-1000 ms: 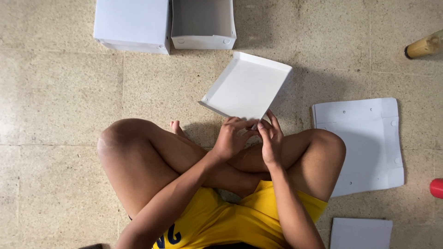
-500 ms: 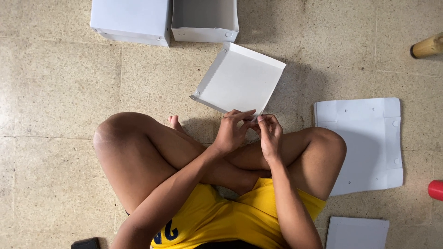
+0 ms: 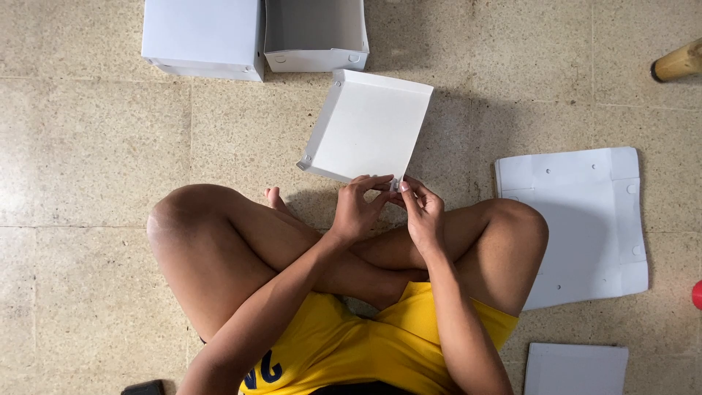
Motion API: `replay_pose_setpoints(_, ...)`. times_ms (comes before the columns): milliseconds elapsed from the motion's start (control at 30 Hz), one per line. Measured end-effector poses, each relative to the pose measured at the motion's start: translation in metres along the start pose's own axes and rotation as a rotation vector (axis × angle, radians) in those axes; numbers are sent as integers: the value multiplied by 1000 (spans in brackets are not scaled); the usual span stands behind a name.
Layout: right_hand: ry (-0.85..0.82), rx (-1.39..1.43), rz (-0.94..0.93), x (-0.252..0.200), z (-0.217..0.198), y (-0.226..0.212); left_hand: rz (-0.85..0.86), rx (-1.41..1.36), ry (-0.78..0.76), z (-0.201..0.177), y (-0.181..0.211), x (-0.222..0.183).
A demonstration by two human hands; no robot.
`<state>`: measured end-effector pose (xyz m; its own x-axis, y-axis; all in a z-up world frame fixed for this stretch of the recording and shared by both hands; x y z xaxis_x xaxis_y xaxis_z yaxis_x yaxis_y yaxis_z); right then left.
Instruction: Folding and assembling white cardboard boxes from flat sheets while sitting on the floor.
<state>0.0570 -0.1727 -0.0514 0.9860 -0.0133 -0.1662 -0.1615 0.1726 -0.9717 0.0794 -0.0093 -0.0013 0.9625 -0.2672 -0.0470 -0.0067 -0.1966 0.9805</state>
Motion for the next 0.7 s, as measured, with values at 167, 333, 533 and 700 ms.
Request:
replay_pose_setpoints(167, -44, -10, -20, 0, -2, 12, -13, 59, 45, -2, -2, -1)
replay_pose_setpoints(333, -47, -32, -28, 1, -8, 20, 0, 47, 9, 2, -14, 0)
replay_pose_setpoints(533, -46, -79, -46, 2, -2, 10, -1, 59, -41, 6, -9, 4)
replay_pose_setpoints(700, -41, -150, -21, -2, 6, -4, -7, 40, -85, 5, 3, 2)
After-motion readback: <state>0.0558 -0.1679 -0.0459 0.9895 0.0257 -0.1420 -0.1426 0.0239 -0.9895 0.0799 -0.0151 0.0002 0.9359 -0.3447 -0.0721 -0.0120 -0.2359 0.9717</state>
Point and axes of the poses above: each hand's wrist, its own x-axis towards the middle knuckle, its own z-axis out of the palm, y = z × x, the point moved 8 cm from there along x, towards the middle knuckle, and after that the axes turned 9 degrees about -y, right-handed, at the moved point
